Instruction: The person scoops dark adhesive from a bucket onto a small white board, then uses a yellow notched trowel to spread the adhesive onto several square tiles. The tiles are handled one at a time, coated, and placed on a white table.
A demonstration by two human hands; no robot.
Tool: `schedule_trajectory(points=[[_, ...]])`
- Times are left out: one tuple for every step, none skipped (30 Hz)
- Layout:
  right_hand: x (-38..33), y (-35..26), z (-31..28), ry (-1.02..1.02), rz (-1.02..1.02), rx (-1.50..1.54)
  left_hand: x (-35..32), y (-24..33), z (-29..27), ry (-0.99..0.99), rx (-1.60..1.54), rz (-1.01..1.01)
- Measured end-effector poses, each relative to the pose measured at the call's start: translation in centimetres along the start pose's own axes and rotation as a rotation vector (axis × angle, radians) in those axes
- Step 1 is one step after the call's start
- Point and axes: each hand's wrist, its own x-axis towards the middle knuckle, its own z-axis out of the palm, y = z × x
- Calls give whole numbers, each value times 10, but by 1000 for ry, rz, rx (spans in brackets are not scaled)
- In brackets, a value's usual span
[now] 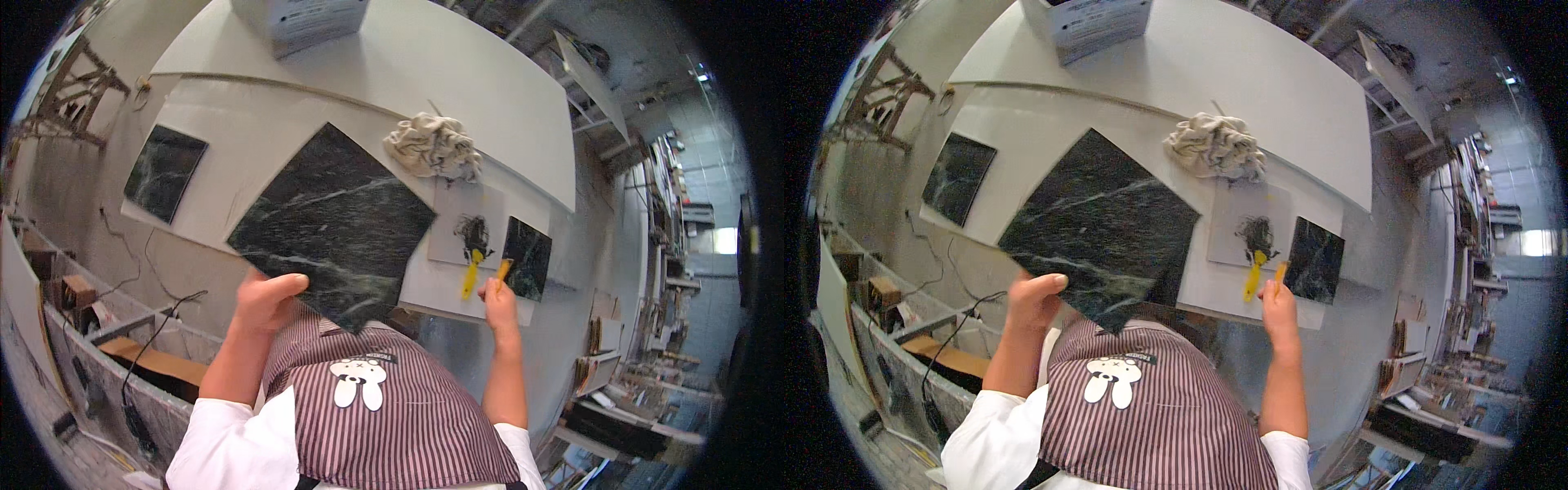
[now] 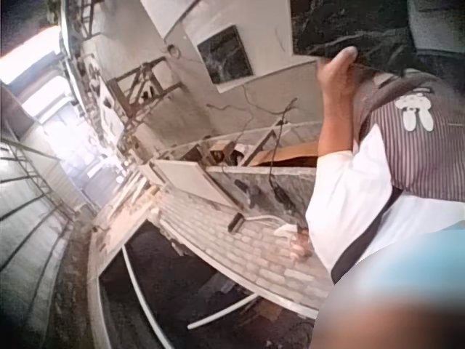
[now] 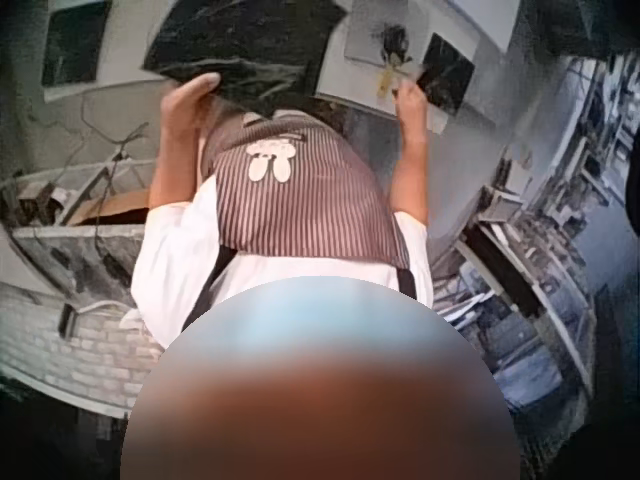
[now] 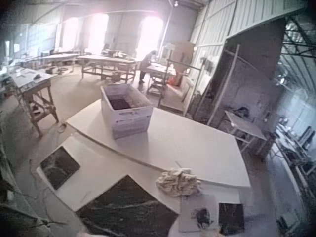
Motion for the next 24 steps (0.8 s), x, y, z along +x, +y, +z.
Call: schedule_trajectory(points=[[0,9,3,-24,77,49,3,3,-3,-36,72,91],[-2,16,7,44,10,-66,7,5,-8,-74,142,184],[-5,20,15,105,-59,-180,10,6,-14,-116,207,266],[-8,15,24,163,-128,-293,11,6,-14,-29,187,277],[-13,9,31,145,-22,-314,12,5,-14,59,167,288],[-15,8,38,179,-36,-313,15,5,-11,143,143,298],[-18,10,45,210,-52,-311,16,5,-9,102,82,328],[-20,11,51,241,-69,-310,16,6,-5,126,55,306],[-21,4,54,251,-5,-278,14,9,-1,154,31,284],[-18,2,55,251,30,-264,12,12,3,183,7,262],[-15,1,55,250,64,-250,13,13,7,193,-20,234],[-13,-1,53,250,100,-235,13,15,7,164,-25,203],[-9,-8,48,217,85,-253,13,18,4,141,-31,176],[-6,-18,39,185,69,-270,14,21,2,118,-38,150],[-2,-22,31,154,56,-289,13,22,4,156,-8,146],[3,-19,26,141,19,-284,12,22,6,168,-16,135],[8,-15,21,128,-19,-278,12,22,8,180,-23,124],[13,-16,15,116,-59,-276,11,22,9,192,-34,115],[19,-18,10,121,-34,-274,11,22,10,187,-31,117],[22,-21,5,123,-9,-268,11,21,10,182,-28,119],[27,-28,0,120,10,-260,11,21,10,183,-25,127],[31,-36,-5,114,32,-253,11,21,10,148,-44,123],[37,-46,-9,107,-6,-269,11,21,9,114,-63,120],[46,-48,-10,77,4,-286,12,20,9,73,-79,111]])
